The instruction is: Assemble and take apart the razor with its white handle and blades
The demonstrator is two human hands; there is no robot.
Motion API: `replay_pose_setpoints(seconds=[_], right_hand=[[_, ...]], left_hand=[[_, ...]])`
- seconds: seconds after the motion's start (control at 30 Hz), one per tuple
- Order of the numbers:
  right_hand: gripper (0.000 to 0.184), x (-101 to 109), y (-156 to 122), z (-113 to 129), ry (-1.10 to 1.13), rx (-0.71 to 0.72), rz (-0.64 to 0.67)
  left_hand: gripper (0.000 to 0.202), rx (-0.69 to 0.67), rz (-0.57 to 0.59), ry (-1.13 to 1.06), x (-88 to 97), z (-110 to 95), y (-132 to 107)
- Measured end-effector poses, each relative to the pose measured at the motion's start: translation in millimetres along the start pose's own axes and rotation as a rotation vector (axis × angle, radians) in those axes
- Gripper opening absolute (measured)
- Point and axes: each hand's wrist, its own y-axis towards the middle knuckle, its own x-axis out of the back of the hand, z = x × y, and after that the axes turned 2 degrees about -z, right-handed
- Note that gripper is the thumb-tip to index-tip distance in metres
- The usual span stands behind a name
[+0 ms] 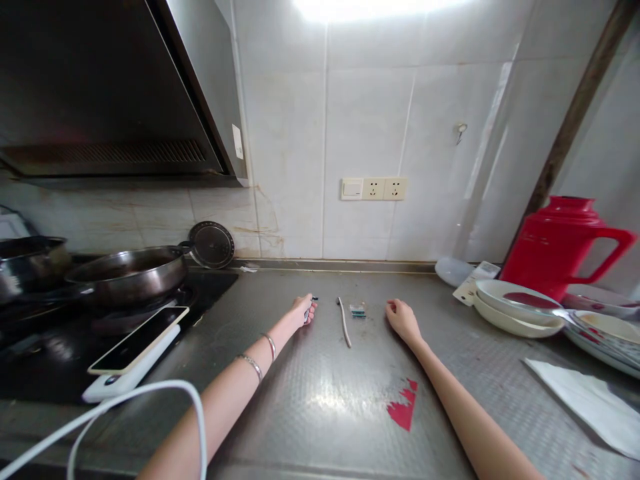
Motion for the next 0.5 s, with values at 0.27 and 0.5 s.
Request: replay_pose_setpoints(seconds=[0.27, 0.5], right_hand=[[0.030, 0.3, 1.0, -0.4, -0.014, 0.007, 0.008], [0.030, -0.9, 0.8, -1.2, -0.020, 0.007, 0.003]], left_hand=[[0.038, 0.005, 0.012, -0.015, 0.9, 3.8, 4.3], [0.039, -0.020, -0.018, -0.002, -0.6, 6.6, 6.6]])
